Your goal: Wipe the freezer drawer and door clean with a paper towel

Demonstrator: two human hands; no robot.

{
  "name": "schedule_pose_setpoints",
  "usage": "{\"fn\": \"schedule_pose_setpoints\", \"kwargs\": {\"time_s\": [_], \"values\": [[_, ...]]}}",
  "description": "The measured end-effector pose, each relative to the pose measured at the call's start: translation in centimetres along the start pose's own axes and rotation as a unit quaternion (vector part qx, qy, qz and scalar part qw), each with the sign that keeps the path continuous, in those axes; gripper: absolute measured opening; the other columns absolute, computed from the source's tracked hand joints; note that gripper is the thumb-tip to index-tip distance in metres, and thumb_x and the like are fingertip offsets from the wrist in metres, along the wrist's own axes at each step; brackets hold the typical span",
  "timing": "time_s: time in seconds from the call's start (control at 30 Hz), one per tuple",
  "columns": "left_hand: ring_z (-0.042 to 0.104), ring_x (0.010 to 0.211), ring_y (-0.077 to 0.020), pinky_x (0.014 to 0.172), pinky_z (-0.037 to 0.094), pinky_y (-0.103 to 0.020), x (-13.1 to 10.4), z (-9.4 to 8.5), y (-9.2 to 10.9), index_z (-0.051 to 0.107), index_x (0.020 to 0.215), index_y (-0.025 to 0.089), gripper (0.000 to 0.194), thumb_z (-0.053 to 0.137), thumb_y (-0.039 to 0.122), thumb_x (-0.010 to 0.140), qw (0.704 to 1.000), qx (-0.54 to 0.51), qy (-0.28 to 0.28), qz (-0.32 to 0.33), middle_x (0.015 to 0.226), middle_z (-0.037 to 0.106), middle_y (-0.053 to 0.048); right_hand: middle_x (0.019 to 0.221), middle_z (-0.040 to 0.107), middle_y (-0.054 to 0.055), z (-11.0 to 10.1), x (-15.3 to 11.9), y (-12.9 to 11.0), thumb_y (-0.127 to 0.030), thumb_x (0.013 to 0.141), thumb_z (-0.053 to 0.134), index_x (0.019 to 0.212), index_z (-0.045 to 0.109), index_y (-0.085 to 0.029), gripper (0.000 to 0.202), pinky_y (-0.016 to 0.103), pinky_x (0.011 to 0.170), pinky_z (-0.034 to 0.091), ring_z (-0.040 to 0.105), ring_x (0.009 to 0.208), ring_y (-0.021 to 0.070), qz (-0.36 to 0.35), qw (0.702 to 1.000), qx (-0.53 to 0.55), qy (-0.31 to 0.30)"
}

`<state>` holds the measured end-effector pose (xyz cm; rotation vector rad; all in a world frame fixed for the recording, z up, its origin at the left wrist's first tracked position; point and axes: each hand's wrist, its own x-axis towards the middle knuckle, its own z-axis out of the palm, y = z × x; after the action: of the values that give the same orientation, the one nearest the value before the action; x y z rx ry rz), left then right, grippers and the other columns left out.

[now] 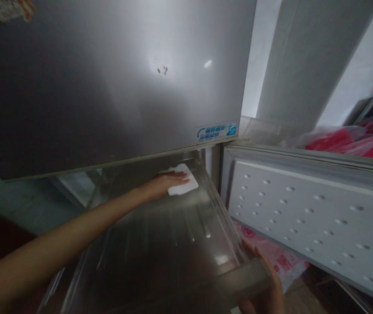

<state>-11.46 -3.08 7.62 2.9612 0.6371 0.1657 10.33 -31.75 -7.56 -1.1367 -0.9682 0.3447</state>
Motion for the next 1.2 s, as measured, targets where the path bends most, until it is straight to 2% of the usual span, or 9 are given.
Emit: {"fn": "schedule_pose_setpoints", "kwargs": {"time_s": [0.17, 0.3, 0.47, 0.57, 0.67, 0.87, 0.97, 1.07, 1.2], "values": [[0.033, 0.143, -0.0175, 0.121, 0.024, -0.040, -2.7, 1.1, 5.8, 0.045, 0.143, 0.025, 0.047, 0.037, 0.013, 0.099, 0.994, 0.054, -0.051, 0.080, 0.153, 0.041, -0.005, 0.136, 0.053, 0.018, 1.2, 0.3, -2.2, -0.059, 0.081, 0.063, 0.138, 0.045, -0.019, 0.072, 0.054, 0.099, 0.048, 0.051, 0.128, 0.0355, -0.013, 1.000, 0.021, -0.010], [0.040, 0.140, -0.0188, 0.120, 0.027, -0.042, -4.5, 2.3, 10.5, 0.047, 0.141, 0.025, 0.042, 0.035, 0.020, 0.101, 0.980, 0.048, -0.052, 0.184, 0.150, 0.045, -0.006, 0.131, 0.057, 0.017, 0.8, 0.9, -2.0, -0.057, 0.079, 0.067, 0.135, 0.047, -0.021, 0.070, 0.051, 0.094, 0.052, 0.055, 0.124, 0.0343, -0.043, 0.998, 0.024, -0.030], [0.040, 0.140, -0.0155, 0.121, 0.027, -0.040, -5.3, 2.8, 12.8, 0.048, 0.139, 0.030, 0.041, 0.032, 0.021, 0.102, 0.970, 0.052, -0.040, 0.233, 0.146, 0.050, -0.002, 0.127, 0.060, 0.017, 0.1, 1.1, -1.5, -0.058, 0.076, 0.070, 0.133, 0.049, -0.019, 0.073, 0.053, 0.095, 0.052, 0.057, 0.122, 0.0349, -0.044, 0.998, 0.016, -0.044], [0.038, 0.141, -0.0159, 0.122, 0.025, -0.040, -5.0, 2.7, 11.9, 0.048, 0.139, 0.031, 0.041, 0.033, 0.023, 0.102, 0.966, 0.065, -0.042, 0.247, 0.148, 0.049, 0.000, 0.127, 0.060, 0.017, 0.2, 1.0, -1.6, -0.057, 0.076, 0.070, 0.133, 0.049, -0.019, 0.071, 0.054, 0.097, 0.050, 0.056, 0.122, 0.0354, -0.040, 0.998, 0.016, -0.034], [0.038, 0.141, -0.0165, 0.122, 0.024, -0.039, -4.3, 2.1, 9.7, 0.048, 0.140, 0.029, 0.042, 0.031, 0.021, 0.103, 0.971, 0.074, -0.050, 0.222, 0.150, 0.045, -0.002, 0.129, 0.059, 0.017, 0.3, 0.9, -1.7, -0.056, 0.078, 0.069, 0.134, 0.048, -0.019, 0.071, 0.053, 0.097, 0.051, 0.056, 0.123, 0.0352, -0.042, 0.998, 0.024, -0.040], [0.031, 0.144, -0.0153, 0.121, 0.022, -0.038, -1.6, 0.2, 2.5, 0.046, 0.141, 0.033, 0.046, 0.035, 0.014, 0.101, 0.997, 0.051, -0.030, 0.048, 0.153, 0.039, 0.001, 0.127, 0.060, 0.017, 0.5, 1.0, -2.2, -0.058, 0.078, 0.068, 0.135, 0.048, -0.020, 0.071, 0.052, 0.095, 0.052, 0.056, 0.123, 0.0344, -0.029, 0.999, 0.021, -0.038], [0.032, 0.144, -0.0184, 0.119, 0.023, -0.039, 0.0, -0.8, -0.4, 0.048, 0.141, 0.029, 0.047, 0.037, 0.012, 0.098, 0.999, 0.042, -0.014, -0.006, 0.154, 0.039, -0.001, 0.129, 0.059, 0.017, 1.0, 1.0, -2.8, -0.057, 0.081, 0.064, 0.136, 0.046, -0.019, 0.069, 0.052, 0.097, 0.051, 0.054, 0.125, 0.0337, -0.032, 0.999, 0.019, -0.030], [0.034, 0.143, -0.0229, 0.118, 0.026, -0.043, 1.3, -1.5, -1.5, 0.048, 0.141, 0.030, 0.049, 0.037, 0.011, 0.097, 0.997, 0.045, -0.006, -0.064, 0.154, 0.037, -0.003, 0.131, 0.057, 0.016, 1.4, 0.9, -3.0, -0.058, 0.084, 0.060, 0.138, 0.044, -0.020, 0.068, 0.052, 0.099, 0.050, 0.053, 0.127, 0.0328, -0.038, 0.999, 0.016, -0.027], [0.036, 0.142, -0.0253, 0.117, 0.028, -0.045, 1.6, -1.5, -0.5, 0.050, 0.140, 0.031, 0.048, 0.040, 0.013, 0.096, 0.992, 0.047, -0.001, -0.118, 0.154, 0.038, -0.003, 0.133, 0.055, 0.017, 1.3, 0.7, -2.3, -0.058, 0.083, 0.060, 0.138, 0.044, -0.020, 0.068, 0.056, 0.100, 0.048, 0.052, 0.127, 0.0347, -0.027, 0.999, 0.020, -0.015]]}}
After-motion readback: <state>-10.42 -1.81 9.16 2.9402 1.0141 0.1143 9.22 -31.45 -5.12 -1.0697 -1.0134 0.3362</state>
